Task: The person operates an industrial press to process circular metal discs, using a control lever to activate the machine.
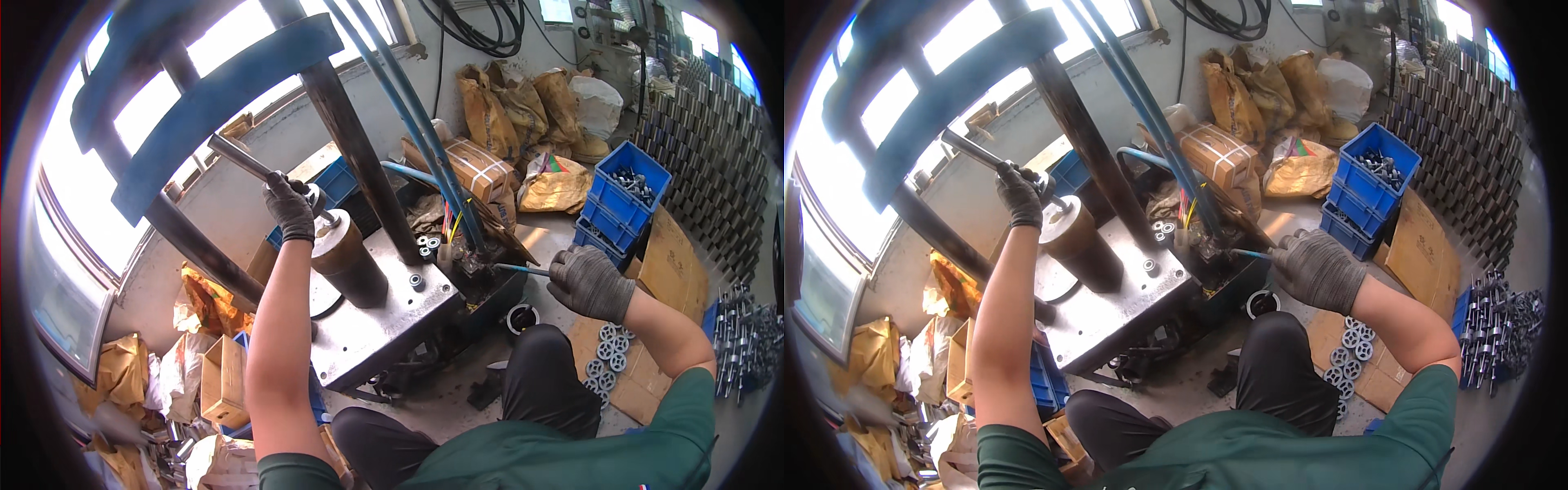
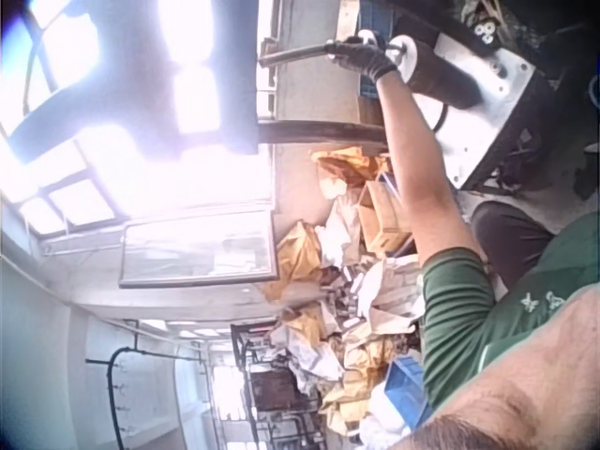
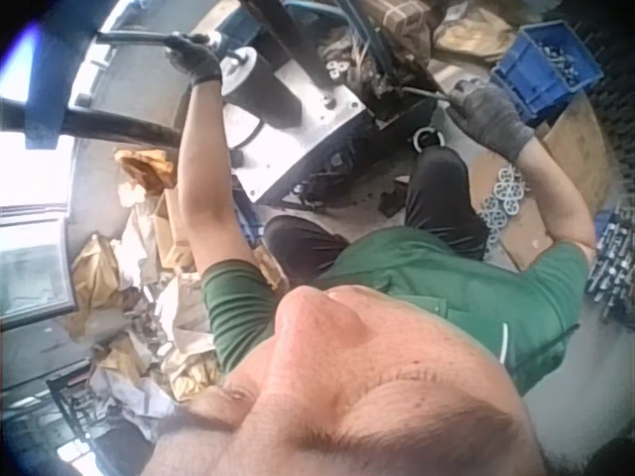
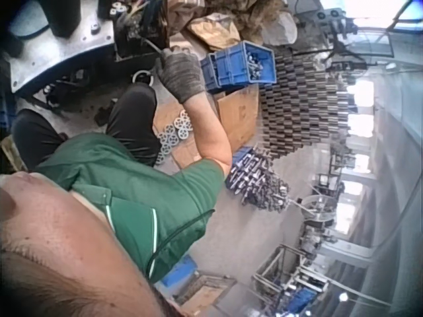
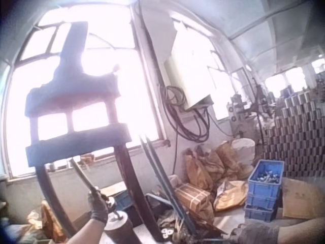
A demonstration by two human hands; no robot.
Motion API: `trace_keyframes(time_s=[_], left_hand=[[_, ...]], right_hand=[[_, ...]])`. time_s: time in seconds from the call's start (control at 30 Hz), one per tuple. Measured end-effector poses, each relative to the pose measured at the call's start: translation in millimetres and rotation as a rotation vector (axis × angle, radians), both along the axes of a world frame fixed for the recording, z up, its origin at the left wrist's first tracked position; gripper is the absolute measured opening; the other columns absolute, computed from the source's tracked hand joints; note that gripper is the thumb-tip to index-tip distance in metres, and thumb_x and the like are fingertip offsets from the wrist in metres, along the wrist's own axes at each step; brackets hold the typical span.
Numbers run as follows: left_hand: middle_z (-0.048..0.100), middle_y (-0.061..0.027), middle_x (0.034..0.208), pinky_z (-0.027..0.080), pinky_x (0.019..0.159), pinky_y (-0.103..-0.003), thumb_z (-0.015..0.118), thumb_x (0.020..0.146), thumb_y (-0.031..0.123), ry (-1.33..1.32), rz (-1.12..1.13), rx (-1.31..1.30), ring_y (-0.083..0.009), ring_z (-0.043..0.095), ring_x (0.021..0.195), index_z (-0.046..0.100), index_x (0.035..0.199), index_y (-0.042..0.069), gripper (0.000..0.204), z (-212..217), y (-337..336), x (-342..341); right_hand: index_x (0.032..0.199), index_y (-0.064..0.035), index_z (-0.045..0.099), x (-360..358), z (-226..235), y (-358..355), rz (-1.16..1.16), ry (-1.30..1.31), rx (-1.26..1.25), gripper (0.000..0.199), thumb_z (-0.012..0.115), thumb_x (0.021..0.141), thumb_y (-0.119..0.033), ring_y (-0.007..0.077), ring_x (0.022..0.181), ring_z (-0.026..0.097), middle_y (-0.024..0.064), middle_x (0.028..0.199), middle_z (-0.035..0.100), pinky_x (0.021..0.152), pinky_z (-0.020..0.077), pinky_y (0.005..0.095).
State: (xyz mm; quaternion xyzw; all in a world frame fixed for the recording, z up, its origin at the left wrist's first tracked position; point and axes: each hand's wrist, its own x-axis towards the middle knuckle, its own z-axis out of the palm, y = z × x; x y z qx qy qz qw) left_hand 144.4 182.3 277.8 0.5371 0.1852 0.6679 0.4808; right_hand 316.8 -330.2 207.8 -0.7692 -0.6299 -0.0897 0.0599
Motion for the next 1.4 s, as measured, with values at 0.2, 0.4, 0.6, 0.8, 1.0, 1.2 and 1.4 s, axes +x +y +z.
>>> trace_keyframes(time_s=[0.2, 0.4, 0.6, 0.8, 1.0, 1.2, 1.4], left_hand=[[0.047, -0.0032, 0.062, 0.043, 0.046, -0.032, 0.051, 0.106, 0.051, 0.024, -0.019, 0.001, -0.0146, 0.047, 0.051, 0.052, 0.091, 0.004, 0.049, 4.2, -1.4, -1.6], [0.048, -0.0019, 0.061, 0.041, 0.043, -0.031, 0.053, 0.106, 0.053, 0.041, -0.016, 0.064, -0.0134, 0.045, 0.047, 0.05, 0.092, 0.008, 0.047, 10.2, -0.6, 0.6], [0.047, 0.0, 0.061, 0.042, 0.046, -0.033, 0.057, 0.105, 0.057, 0.063, -0.118, -0.063, -0.0136, 0.045, 0.049, 0.052, 0.09, 0.011, 0.048, 18.1, 14.3, 14.5], [0.048, -0.0017, 0.06, 0.045, 0.043, -0.035, 0.052, 0.106, 0.058, 0.297, -0.079, -0.065, -0.0161, 0.051, 0.049, 0.051, 0.088, 0.01, 0.052, 27.4, 18.6, 28.6], [0.053, -0.0038, 0.062, 0.047, 0.043, -0.037, 0.05, 0.107, 0.059, 0.317, -0.095, -0.097, -0.0177, 0.054, 0.051, 0.054, 0.089, 0.01, 0.052, 30.4, 27.1, 29.4], [0.054, -0.0039, 0.063, 0.049, 0.048, -0.038, 0.051, 0.107, 0.057, 0.278, -0.098, 0.022, -0.0176, 0.055, 0.052, 0.055, 0.089, 0.008, 0.052, 22.7, 38.6, 26.4], [0.055, -0.0044, 0.063, 0.049, 0.049, -0.037, 0.054, 0.105, 0.057, 0.245, -0.071, 0.011, -0.0178, 0.055, 0.052, 0.056, 0.091, 0.007, 0.052, 21.0, 37.0, 25.9]], right_hand=[[0.089, -0.005, 0.067, 39.8, 22.8, 87.6, 0.07, -0.215, 0.636, 0.029, 0.073, 0.089, -0.033, 0.0344, 0.085, 0.068, 0.0149, 0.088, 0.068, 0.078, 0.0538, 0.0462], [0.104, -0.0021, 0.074, 63.9, 62.7, 171.1, -0.097, -0.105, 0.591, 0.071, 0.064, 0.09, -0.071, 0.0357, 0.092, 0.072, 0.0185, 0.094, 0.071, 0.084, 0.057, 0.0471], [0.121, -0.0055, 0.073, 67.2, 62.8, 167.7, -0.167, 0.08, 0.523, 0.062, 0.064, 0.094, -0.061, 0.0367, 0.101, 0.072, 0.021, 0.105, 0.073, 0.09, 0.0554, 0.0482], [0.14, -0.0074, 0.064, 57.9, 57.1, 152.1, -0.132, 0.067, 0.51, 0.058, 0.066, 0.094, -0.043, 0.0388, 0.102, 0.071, 0.0228, 0.109, 0.072, 0.091, 0.0552, 0.0497], [0.114, -0.0039, 0.07, 40.5, 32.7, 105.4, -0.063, -0.034, 0.478, 0.032, 0.062, 0.095, -0.028, 0.0409, 0.081, 0.07, 0.0213, 0.094, 0.07, 0.077, 0.0556, 0.0516], [0.099, -0.0026, 0.066, 13.2, 6.9, 41.8, 0.042, -0.031, 0.3, 0.017, 0.066, 0.086, -0.014, 0.0394, 0.083, 0.068, 0.0185, 0.088, 0.066, 0.074, 0.0547, 0.0509], [0.091, -0.0014, 0.066, 21.6, 12.5, 40.8, -0.017, 0.002, 0.102, 0.013, 0.063, 0.086, -0.013, 0.0406, 0.084, 0.067, 0.0197, 0.088, 0.065, 0.074, 0.0534, 0.0502]])
